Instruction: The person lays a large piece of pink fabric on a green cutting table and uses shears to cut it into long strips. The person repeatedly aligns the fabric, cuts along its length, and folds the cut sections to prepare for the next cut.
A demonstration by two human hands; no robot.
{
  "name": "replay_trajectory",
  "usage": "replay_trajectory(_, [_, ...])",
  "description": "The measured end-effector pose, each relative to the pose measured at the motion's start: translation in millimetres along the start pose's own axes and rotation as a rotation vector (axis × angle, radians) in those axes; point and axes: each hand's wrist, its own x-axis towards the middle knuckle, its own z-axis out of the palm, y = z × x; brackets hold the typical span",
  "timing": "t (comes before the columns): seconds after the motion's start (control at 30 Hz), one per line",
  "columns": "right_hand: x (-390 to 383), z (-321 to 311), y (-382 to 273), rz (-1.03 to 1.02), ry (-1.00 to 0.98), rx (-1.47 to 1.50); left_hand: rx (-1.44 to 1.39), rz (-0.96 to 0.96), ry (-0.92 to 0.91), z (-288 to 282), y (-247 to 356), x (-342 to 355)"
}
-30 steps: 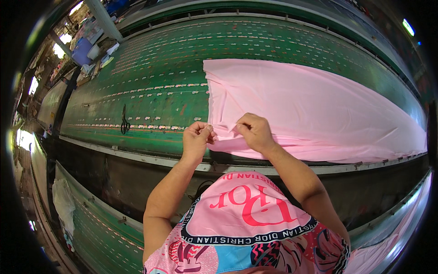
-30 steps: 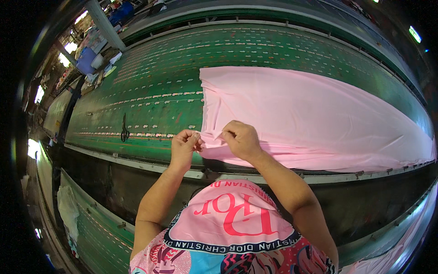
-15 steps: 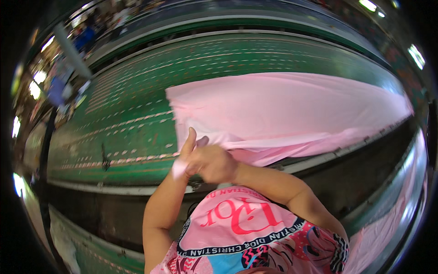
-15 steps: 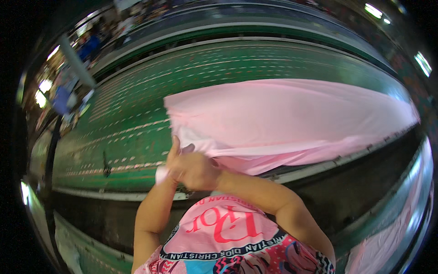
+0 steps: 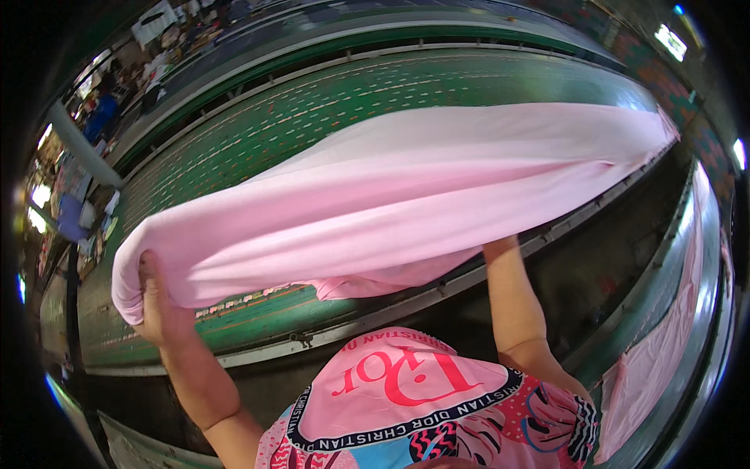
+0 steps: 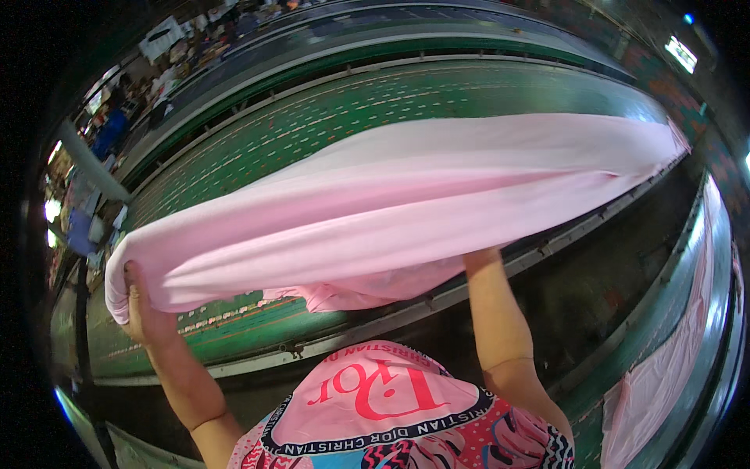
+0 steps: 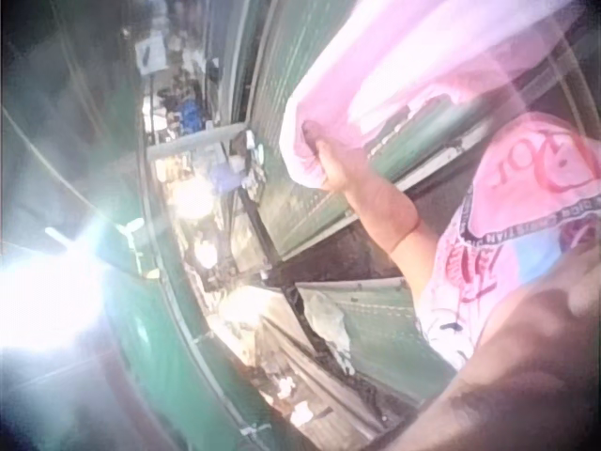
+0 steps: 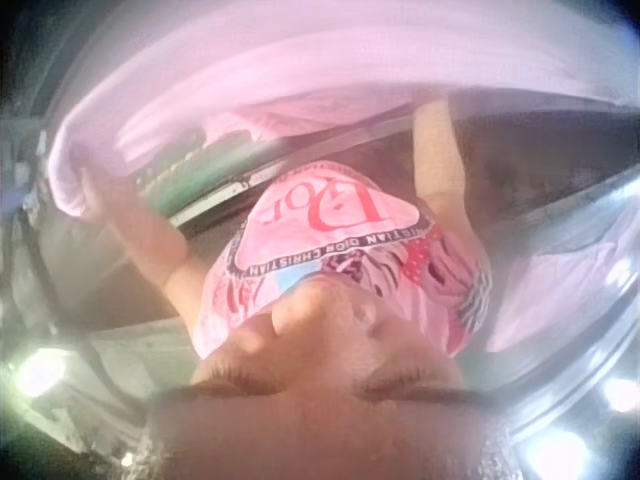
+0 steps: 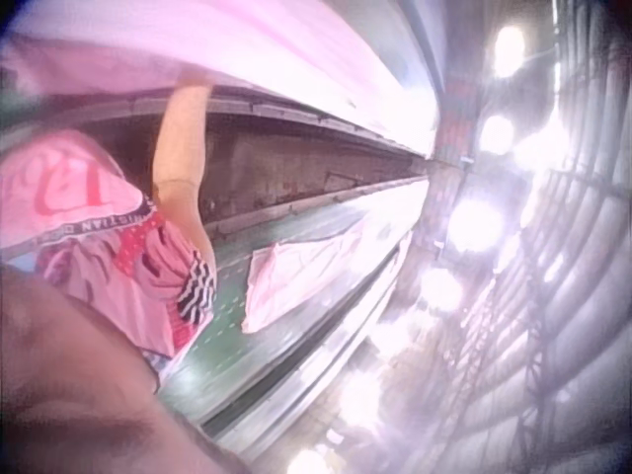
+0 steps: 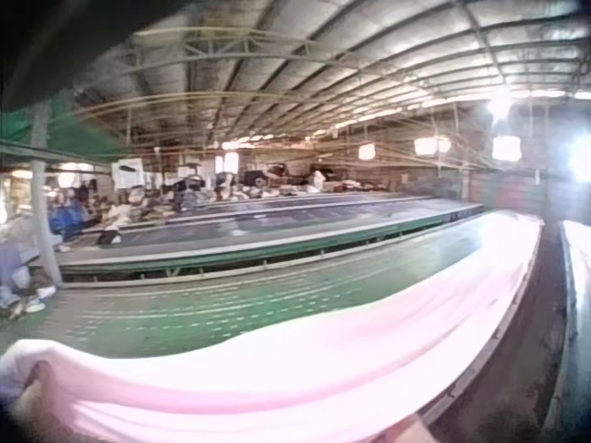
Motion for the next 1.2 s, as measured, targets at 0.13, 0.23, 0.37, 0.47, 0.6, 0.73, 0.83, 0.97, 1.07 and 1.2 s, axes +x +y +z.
replay_trajectory(0.13, [6.8, 17.8, 5.2, -0.103, -0.032, -0.04, 0.353, 0.141, 0.035, 31.7, -10.8, -4.3])
replay_trajectory(0.23, [7.8, 10.4, -76.0, -0.187, -0.408, 0.648, 0.651, 0.438, -0.056, 61.4, -16.4, 27.0])
replay_trajectory(0.37, [10.2, -24.1, -192.3, 0.312, -0.994, 1.863, 0.557, 0.253, -0.022, 62.6, -30.9, 26.6])
replay_trajectory(0.47, [40.6, -46.9, -230.3, 0.256, -0.708, 2.383, 0.661, 0.366, -0.307, 73.4, -37.8, 25.1])
replay_trajectory(0.6, [74.2, -24.9, -234.8, 0.546, -0.445, 2.522, 0.439, 0.275, -0.724, 86.9, -39.2, -55.1])
replay_trajectory(0.73, [90.8, -19.0, -248.9, 1.009, -0.588, 2.23, 0.338, 0.417, -1.353, 73.0, -51.7, -124.5])
replay_trajectory(0.83, [62.7, 6.1, -273.0, 1.156, -0.468, 2.056, 0.306, 0.453, -1.387, 33.7, -73.1, -140.0])
replay_trajectory(0.97, [42.1, 1.4, -300.6, 1.281, -0.229, 1.876, 0.313, 0.14, -1.447, -48.4, -126.5, -119.8])
replay_trajectory(1.07, [42.2, -59.1, -313.7, 1.184, -0.016, 1.85, 0.474, -0.017, -1.006, -118.0, -219.8, -122.6])
replay_trajectory(1.2, [-3.7, -151.3, -297.6, 1.099, 0.154, 1.569, 0.899, -0.304, -0.839, -141.5, -335.5, -107.2])
